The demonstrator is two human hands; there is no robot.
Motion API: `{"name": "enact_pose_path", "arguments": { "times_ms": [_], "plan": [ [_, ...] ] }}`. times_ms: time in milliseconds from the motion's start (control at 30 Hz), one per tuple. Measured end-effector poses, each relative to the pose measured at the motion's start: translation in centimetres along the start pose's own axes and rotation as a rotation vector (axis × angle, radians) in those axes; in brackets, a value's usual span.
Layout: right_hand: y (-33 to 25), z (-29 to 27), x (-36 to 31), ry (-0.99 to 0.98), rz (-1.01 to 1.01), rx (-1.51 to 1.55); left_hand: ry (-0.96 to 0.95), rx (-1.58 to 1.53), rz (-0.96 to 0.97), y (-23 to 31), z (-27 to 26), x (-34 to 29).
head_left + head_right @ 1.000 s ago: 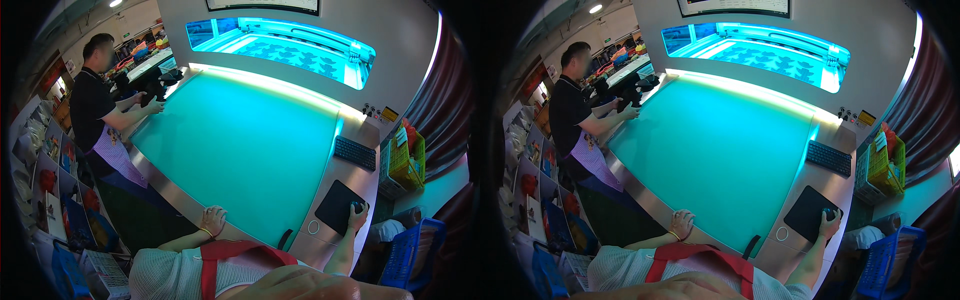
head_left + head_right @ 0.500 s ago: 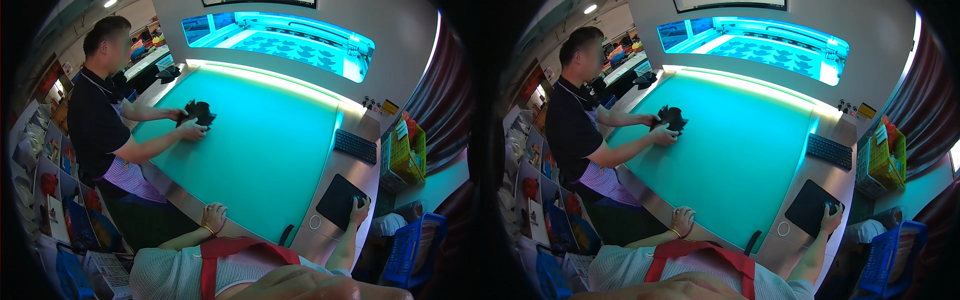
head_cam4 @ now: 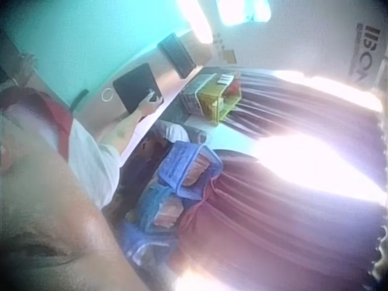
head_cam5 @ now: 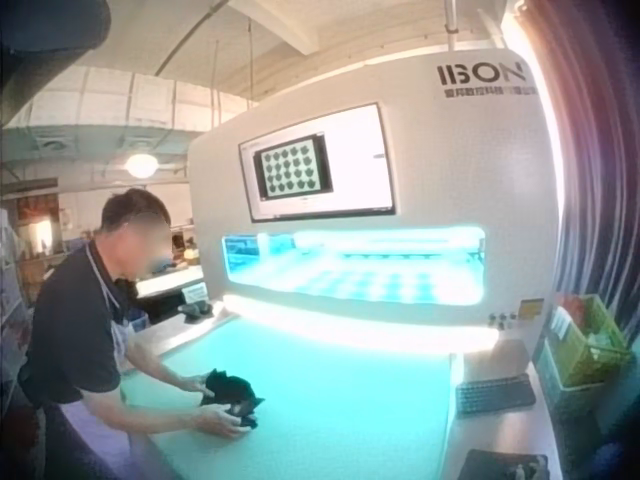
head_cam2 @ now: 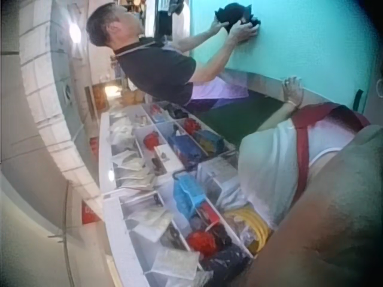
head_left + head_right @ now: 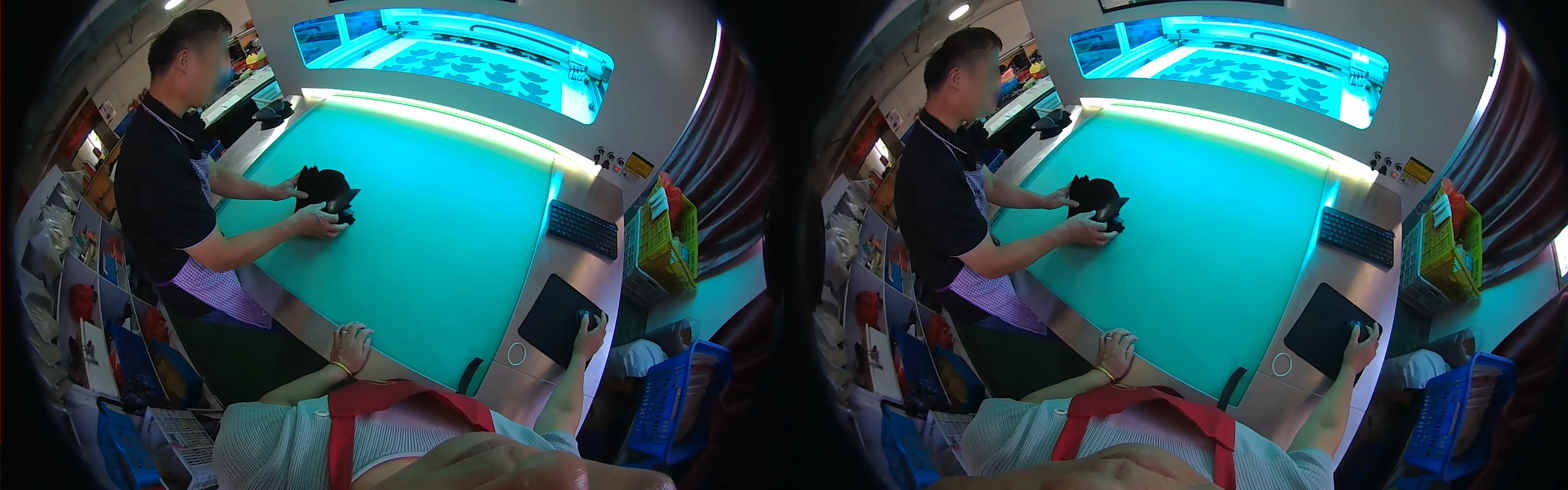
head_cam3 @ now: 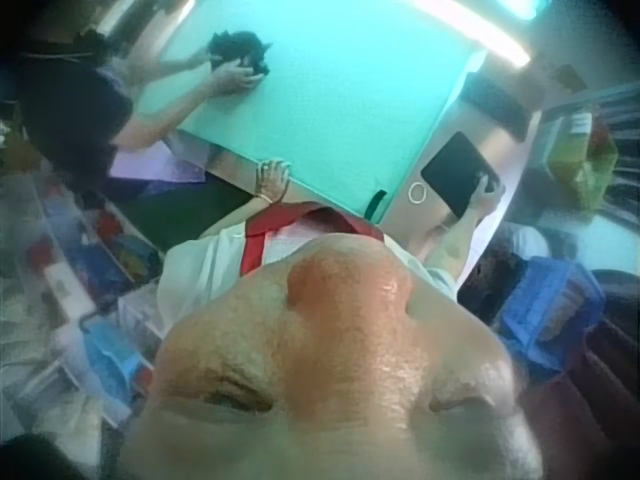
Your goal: The person places black shoe-upper components onto a light table for scanning or processing and then removes them once finished.
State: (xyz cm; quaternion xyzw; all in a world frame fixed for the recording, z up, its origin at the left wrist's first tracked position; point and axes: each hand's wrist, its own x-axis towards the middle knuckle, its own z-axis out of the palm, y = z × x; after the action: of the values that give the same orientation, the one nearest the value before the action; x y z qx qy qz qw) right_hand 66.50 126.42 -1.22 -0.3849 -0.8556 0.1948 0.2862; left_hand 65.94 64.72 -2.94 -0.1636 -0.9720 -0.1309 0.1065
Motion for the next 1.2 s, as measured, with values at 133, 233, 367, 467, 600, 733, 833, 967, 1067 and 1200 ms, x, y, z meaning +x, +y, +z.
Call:
{"name": "enact_pose_path", "arguments": {
  "times_ms": [133, 233, 367, 467, 600, 733, 833, 967, 1067, 1200],
  "plan": [
    [0.4, 0.4, 0.1, 0.02, -0.008, 0.001, 0.005, -0.015, 0.0, 0.1, -0.2, 0.2],
    [-0.6, 0.1, 0.0, 0.018, -0.017, 0.016, 0.016, -0.016, -0.004, 0.2, -0.5, 0.2],
    [1.5, 0.7, 0.1, 0.039, -0.041, 0.034, 0.022, -0.021, 0.015, -0.1, 0.1, 0.1],
    [1.0, 0.6, 0.1, 0.021, -0.01, 0.028, 0.028, -0.02, 0.008, -0.2, 0.4, -0.2],
    [0.6, 0.5, 0.0, 0.021, 0.001, 0.037, 0.022, -0.021, 0.006, 0.0, 0.0, -0.1],
    [0.3, 0.2, 0.1, 0.014, 0.013, 0.035, 0.014, 0.003, 0.01, 0.0, 0.0, 0.0],
    [0.7, 0.4, 0.2, 0.014, 0.018, 0.035, 0.012, 0.017, 0.007, 0.0, 0.1, 0.0],
    [0.6, 0.5, 0.1, 0.011, 0.008, 0.041, 0.018, 0.014, 0.001, -0.2, 0.5, -0.3],
    [1.1, 0.6, 0.1, 0.017, 0.014, 0.052, 0.036, 0.016, 0.018, -0.3, 0.5, -0.2],
    [0.9, 0.7, 0.2, 0.008, 0.01, 0.046, 0.028, 0.009, 0.013, -0.2, 0.4, -0.1]
  ]
}}
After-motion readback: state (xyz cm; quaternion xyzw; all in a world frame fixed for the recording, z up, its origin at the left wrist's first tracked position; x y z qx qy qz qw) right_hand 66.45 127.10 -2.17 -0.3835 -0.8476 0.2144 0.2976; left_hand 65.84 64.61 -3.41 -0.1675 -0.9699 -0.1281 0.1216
